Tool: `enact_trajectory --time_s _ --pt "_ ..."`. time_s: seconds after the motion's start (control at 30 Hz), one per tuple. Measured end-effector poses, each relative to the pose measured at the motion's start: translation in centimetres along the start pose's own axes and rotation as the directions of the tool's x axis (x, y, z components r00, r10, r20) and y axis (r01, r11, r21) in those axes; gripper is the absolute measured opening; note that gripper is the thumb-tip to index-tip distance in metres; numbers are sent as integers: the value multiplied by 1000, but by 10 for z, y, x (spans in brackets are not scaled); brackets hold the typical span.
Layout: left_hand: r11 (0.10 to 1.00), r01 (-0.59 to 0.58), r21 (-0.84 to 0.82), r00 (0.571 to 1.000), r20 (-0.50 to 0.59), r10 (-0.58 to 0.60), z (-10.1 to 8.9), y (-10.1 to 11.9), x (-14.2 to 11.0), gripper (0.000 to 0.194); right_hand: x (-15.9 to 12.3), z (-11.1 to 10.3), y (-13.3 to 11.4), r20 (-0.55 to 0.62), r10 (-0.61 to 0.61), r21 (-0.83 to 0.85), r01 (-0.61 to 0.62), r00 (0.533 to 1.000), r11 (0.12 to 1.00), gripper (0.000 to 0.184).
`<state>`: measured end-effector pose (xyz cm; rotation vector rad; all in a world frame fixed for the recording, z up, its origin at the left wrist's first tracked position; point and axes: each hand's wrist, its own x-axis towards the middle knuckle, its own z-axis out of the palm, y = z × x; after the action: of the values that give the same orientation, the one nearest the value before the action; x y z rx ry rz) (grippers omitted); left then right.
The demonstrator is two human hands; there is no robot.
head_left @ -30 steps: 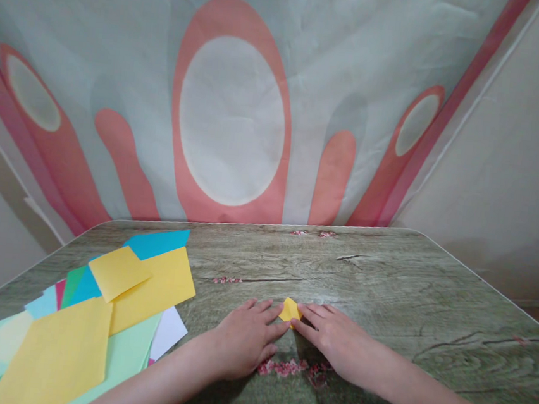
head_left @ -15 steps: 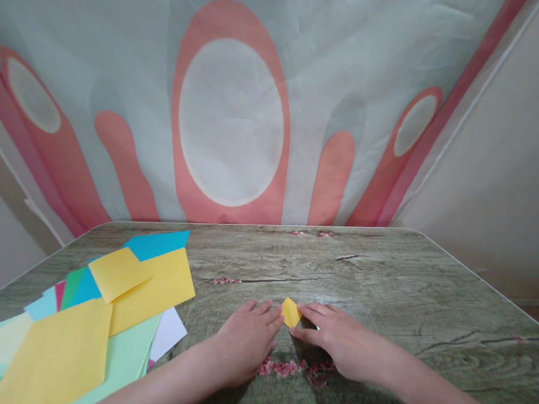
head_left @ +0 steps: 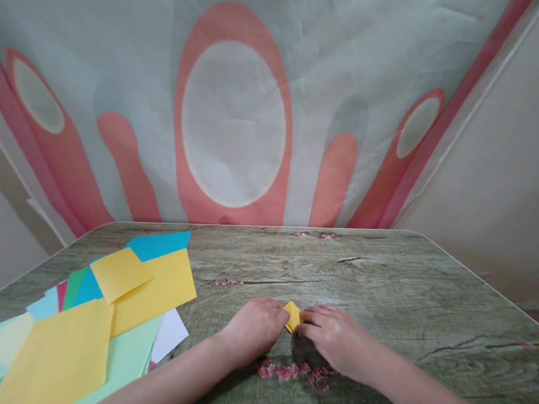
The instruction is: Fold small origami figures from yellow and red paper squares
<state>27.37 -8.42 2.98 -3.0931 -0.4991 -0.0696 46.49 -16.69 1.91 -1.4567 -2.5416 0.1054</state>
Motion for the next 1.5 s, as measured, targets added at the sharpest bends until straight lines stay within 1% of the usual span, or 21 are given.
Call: enact_trajectory --time_s 0.07,0.13,0.2,0.27,0.37,0.6,0.77,0.83,0.93,1.03,1.13,1.2,1.3,1.5 --pt "1000 -22 5 1000 -3 22 -1 -1 -1 11 3 7 4 -100 -24 -10 23 995 1000 22" --pt "999 -39 12 999 -7 39 0 -1 -2 12 5 14 8 -206 -25 -14 22 978 1000 19" --pt "998 -55 24 998 -13 55 1 -2 -2 13 6 18 11 -251 -49 -39 41 967 998 19" --pt "997 -70 38 997 -20 70 4 -2 -2 14 8 20 14 -254 -82 -70 66 964 995 19" --pt "995 -78 57 997 -21 79 5 -3 -2 15 9 21 18 -229 -107 -101 86 967 991 18" --pt "997 -50 62 999 -3 50 3 -6 -2 12 10 24 22 -217 -80 -96 61 973 994 20" --pt "999 -7 36 1000 -28 8 5 -9 -2 14 10 24 23 -231 -64 -29 59 971 998 20" --pt "1000 28 -15 999 -42 -28 6 -9 -2 17 10 24 22 -241 -39 24 46 970 999 20" --pt "984 91 -156 990 -91 -106 8 -10 -2 22 10 24 20 -267 44 135 -8 963 991 18" --pt "936 148 -320 966 -156 -206 12 -11 0 20 12 24 17 -295 145 262 -66 944 963 17" --pt "883 217 -415 933 -178 -313 17 -11 4 19 16 24 14 -295 252 365 -135 922 921 17" --pt "864 261 -431 913 -180 -366 20 -11 6 19 18 24 14 -274 305 412 -175 912 894 18" --pt "860 293 -417 898 -188 -397 23 -11 8 19 20 24 14 -256 338 441 -202 906 874 18" --pt "869 343 -356 887 -183 -424 25 -9 11 22 21 29 16 -277 348 396 -224 896 890 17"
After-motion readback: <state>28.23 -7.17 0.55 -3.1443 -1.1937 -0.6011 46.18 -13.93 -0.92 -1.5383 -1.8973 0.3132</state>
